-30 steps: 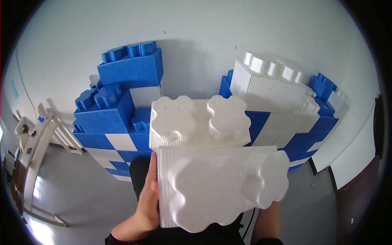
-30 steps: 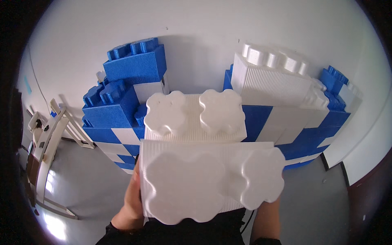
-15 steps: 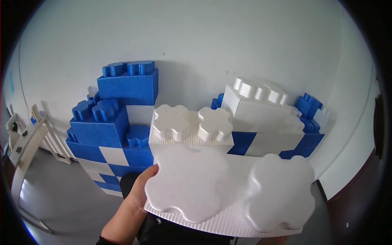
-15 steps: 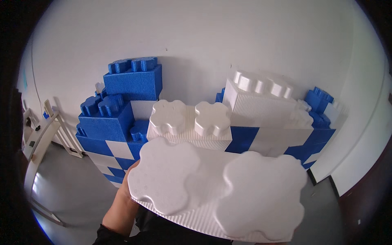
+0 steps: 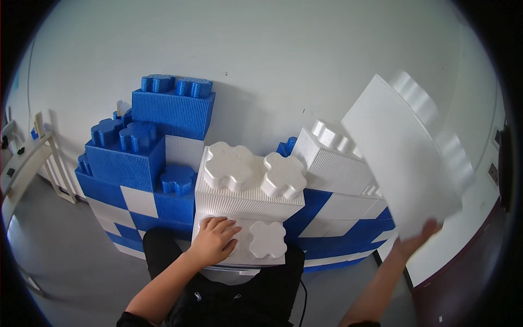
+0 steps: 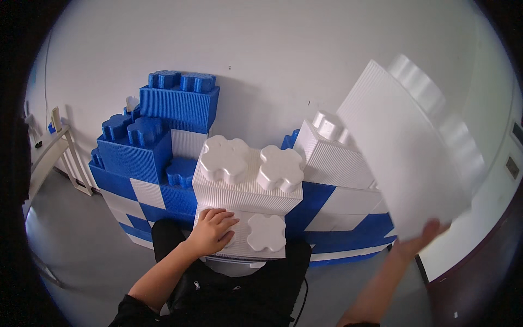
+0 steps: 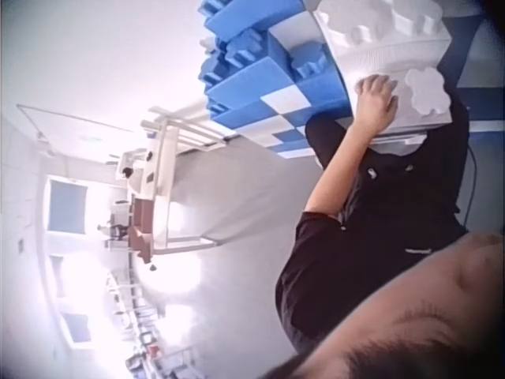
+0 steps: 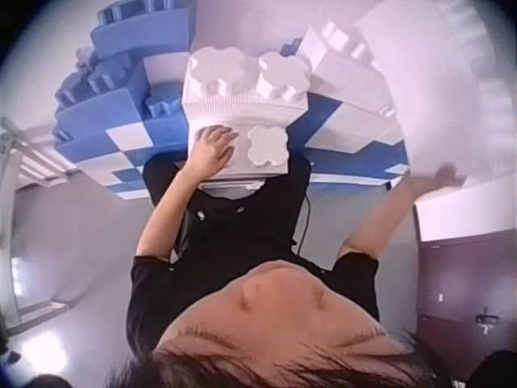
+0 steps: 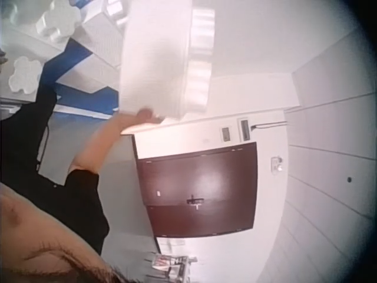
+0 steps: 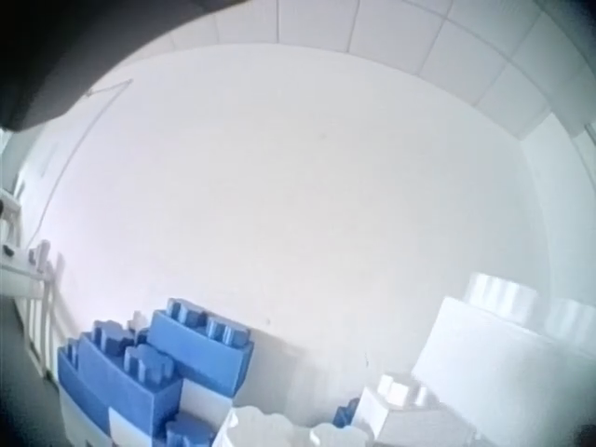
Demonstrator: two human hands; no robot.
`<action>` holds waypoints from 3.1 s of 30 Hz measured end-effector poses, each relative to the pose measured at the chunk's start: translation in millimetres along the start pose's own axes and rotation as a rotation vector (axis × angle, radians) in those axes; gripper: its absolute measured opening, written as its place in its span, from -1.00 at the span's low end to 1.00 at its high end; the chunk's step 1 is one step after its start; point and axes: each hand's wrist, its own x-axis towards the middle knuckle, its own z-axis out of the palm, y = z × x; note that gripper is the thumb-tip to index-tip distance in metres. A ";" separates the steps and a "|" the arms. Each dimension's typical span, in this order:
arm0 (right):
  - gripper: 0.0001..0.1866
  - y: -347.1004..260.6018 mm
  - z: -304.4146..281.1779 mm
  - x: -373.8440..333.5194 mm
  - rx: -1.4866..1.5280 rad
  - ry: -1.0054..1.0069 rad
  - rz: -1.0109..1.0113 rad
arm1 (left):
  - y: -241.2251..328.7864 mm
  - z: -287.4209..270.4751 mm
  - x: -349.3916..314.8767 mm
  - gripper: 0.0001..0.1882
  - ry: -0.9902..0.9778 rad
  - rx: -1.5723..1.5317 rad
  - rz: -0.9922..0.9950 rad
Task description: Assemble and manipulate large white and blue modular building blocks.
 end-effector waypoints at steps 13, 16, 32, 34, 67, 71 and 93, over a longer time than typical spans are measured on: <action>0.30 133.1 124.6 71.0 -1.107 -0.037 0.048 | 11.4 -0.6 -11.6 -0.42 -0.168 0.241 -0.102; 0.32 123.6 126.2 68.7 -1.026 -0.061 0.015 | 17.5 -3.1 -15.1 -0.42 -0.168 0.258 -0.098; -0.04 54.7 150.2 -131.6 -0.992 -1.180 -0.445 | 52.7 -7.5 -37.8 -0.39 -0.193 0.258 -0.158; 0.09 47.6 146.3 -126.3 -0.797 -1.289 -0.250 | 60.4 -12.3 -37.7 -0.39 -0.225 0.263 -0.178; 0.08 37.0 142.4 -151.9 -1.107 -1.074 0.000 | 47.3 -74.0 83.8 -0.12 0.179 0.575 -0.177; 0.08 41.5 137.8 -155.5 -1.094 -1.043 -0.046 | 45.6 -72.1 82.7 -0.14 0.225 0.564 -0.126; 0.07 40.4 136.9 -157.1 -1.076 -1.023 -0.092 | 44.9 -73.4 80.5 -0.15 0.226 0.559 -0.121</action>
